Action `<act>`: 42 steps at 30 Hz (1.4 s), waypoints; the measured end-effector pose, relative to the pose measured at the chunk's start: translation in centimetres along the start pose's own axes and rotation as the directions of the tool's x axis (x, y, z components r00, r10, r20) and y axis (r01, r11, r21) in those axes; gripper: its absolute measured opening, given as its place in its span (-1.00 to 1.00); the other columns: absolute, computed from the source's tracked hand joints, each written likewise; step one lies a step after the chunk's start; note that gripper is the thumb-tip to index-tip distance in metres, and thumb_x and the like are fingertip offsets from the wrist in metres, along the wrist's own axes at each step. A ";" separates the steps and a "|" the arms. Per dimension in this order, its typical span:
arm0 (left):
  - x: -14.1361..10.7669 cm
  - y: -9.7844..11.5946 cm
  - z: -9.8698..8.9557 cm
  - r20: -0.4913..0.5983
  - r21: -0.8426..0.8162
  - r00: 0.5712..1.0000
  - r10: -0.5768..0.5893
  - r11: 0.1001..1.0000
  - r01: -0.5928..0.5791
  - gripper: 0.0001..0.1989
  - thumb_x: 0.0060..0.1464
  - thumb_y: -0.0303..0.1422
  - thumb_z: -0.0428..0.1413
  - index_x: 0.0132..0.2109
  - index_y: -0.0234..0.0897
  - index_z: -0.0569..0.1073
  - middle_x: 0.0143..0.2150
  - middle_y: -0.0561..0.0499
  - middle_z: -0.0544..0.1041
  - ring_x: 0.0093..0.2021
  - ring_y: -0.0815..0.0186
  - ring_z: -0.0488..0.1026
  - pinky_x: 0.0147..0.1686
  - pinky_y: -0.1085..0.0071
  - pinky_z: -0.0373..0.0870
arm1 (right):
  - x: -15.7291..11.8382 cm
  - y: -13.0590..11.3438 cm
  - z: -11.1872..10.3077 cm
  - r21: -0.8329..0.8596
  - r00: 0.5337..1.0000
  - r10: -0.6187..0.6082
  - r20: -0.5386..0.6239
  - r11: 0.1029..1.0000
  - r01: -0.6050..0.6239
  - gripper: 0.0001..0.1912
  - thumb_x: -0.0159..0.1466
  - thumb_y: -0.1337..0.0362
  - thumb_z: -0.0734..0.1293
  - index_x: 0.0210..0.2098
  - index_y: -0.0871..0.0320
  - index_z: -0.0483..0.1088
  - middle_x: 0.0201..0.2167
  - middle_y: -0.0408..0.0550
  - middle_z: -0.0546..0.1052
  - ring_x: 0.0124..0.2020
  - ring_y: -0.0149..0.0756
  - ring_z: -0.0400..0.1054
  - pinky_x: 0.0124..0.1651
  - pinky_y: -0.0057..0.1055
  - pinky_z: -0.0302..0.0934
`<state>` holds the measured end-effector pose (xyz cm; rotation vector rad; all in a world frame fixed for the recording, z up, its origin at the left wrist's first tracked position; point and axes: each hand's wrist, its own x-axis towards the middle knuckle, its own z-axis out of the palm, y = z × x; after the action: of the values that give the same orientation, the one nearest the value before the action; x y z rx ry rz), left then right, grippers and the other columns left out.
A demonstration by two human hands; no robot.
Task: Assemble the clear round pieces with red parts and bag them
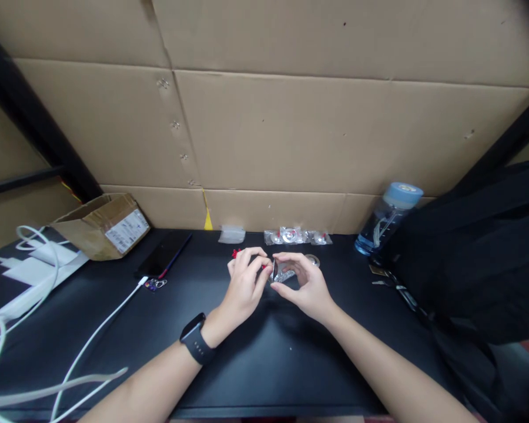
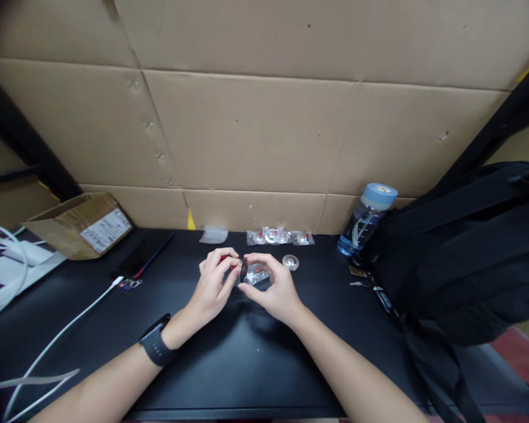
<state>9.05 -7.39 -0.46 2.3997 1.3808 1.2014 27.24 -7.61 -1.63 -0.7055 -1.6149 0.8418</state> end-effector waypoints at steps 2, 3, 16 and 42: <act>-0.1 0.1 0.0 0.000 -0.024 1.000 -0.009 1.000 0.009 -0.83 0.35 -0.33 -0.05 -0.14 -0.17 0.44 0.02 -0.07 0.43 0.08 0.15 0.33 0.06 0.15 0.17 | 0.0 0.0 0.0 -0.019 1.000 -0.012 0.004 1.000 0.012 -0.52 0.15 0.28 0.53 0.04 0.03 0.40 0.09 0.05 0.50 0.09 -0.11 0.43 0.13 -0.16 0.36; -0.1 0.2 0.0 0.000 -0.031 1.000 -0.013 0.999 0.013 -0.84 0.35 -0.34 -0.04 -0.13 -0.17 0.44 0.02 -0.07 0.43 0.08 0.15 0.33 0.05 0.16 0.18 | 0.0 0.0 -0.1 -0.035 1.000 -0.017 0.010 0.999 0.018 -0.52 0.15 0.28 0.53 0.03 0.03 0.40 0.10 0.05 0.50 0.10 -0.10 0.43 0.13 -0.16 0.37; -0.3 -0.2 0.1 -0.084 0.136 0.991 0.106 0.986 -0.094 -0.84 0.31 -0.33 0.03 -0.16 -0.17 0.52 0.02 -0.13 0.44 0.11 0.06 0.28 0.03 0.08 0.14 | -0.1 0.3 -0.2 0.023 0.992 0.127 0.024 0.992 -0.128 -0.60 0.19 0.13 0.52 -0.04 0.05 0.40 -0.05 -0.02 0.56 -0.08 -0.19 0.49 0.03 -0.24 0.39; 0.0 -1.2 -0.2 0.339 0.012 0.933 0.121 0.991 -0.133 -0.64 0.26 -0.26 0.07 0.17 -0.17 0.34 0.17 -0.13 0.44 0.18 0.10 0.31 0.13 0.12 0.20 | 1.7 -1.0 -5.1 -0.634 0.921 0.145 0.362 0.763 0.129 -0.90 0.19 0.39 0.40 -0.46 0.10 0.48 0.09 0.01 0.43 0.15 -0.02 0.24 0.20 -0.02 0.16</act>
<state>8.15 -6.74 -0.88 2.5984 1.1649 0.7412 31.92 -5.99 0.78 -1.0746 -2.3189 0.4139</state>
